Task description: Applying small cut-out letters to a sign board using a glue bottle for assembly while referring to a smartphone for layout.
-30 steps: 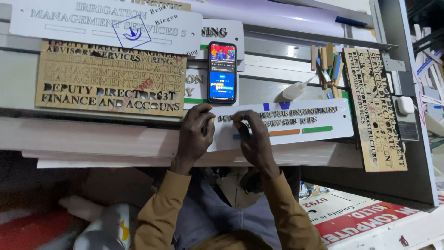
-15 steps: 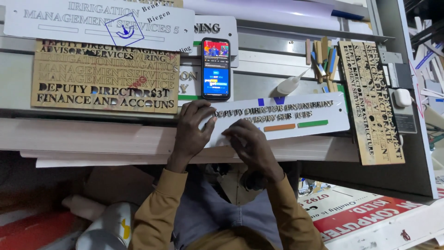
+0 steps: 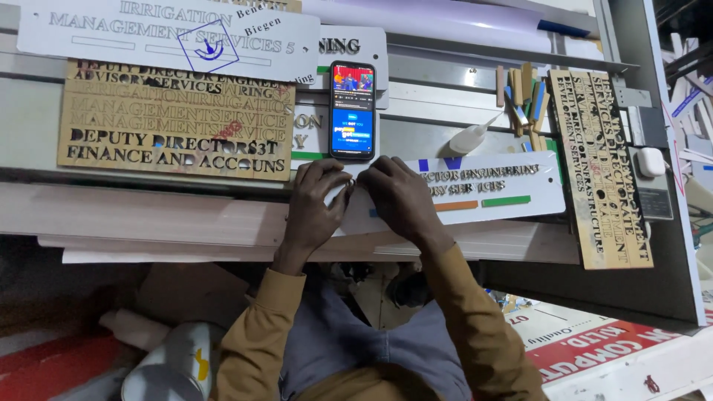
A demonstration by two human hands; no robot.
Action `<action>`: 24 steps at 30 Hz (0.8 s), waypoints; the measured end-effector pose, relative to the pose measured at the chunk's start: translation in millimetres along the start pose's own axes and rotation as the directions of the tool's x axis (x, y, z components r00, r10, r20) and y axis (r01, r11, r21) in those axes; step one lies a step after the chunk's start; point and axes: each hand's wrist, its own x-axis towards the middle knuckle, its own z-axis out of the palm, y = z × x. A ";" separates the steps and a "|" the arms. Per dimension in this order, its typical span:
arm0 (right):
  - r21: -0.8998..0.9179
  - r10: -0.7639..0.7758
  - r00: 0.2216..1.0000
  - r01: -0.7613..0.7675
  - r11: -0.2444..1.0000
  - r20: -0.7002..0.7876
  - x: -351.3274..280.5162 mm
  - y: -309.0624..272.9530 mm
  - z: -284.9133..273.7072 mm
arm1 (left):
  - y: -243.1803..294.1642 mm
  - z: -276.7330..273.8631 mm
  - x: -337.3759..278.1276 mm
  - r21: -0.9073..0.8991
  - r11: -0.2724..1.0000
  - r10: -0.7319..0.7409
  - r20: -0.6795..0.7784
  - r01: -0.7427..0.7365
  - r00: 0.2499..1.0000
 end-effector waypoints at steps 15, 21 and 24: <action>-0.037 -0.169 0.975 0.176 0.984 0.141 21.6 8.0 -13.9 | 3.0 1.2 1.5 0.021 1.000 0.007 -0.024 -0.006 1.000; -0.046 -0.187 0.975 0.194 0.980 0.122 19.9 12.4 -12.9 | 3.8 0.9 1.6 0.015 1.000 -0.017 -0.013 0.017 1.000; -0.055 -0.179 0.977 0.187 0.981 0.119 19.1 15.3 -8.1 | 8.2 -1.6 2.4 -0.015 1.000 -0.024 -0.011 0.024 1.000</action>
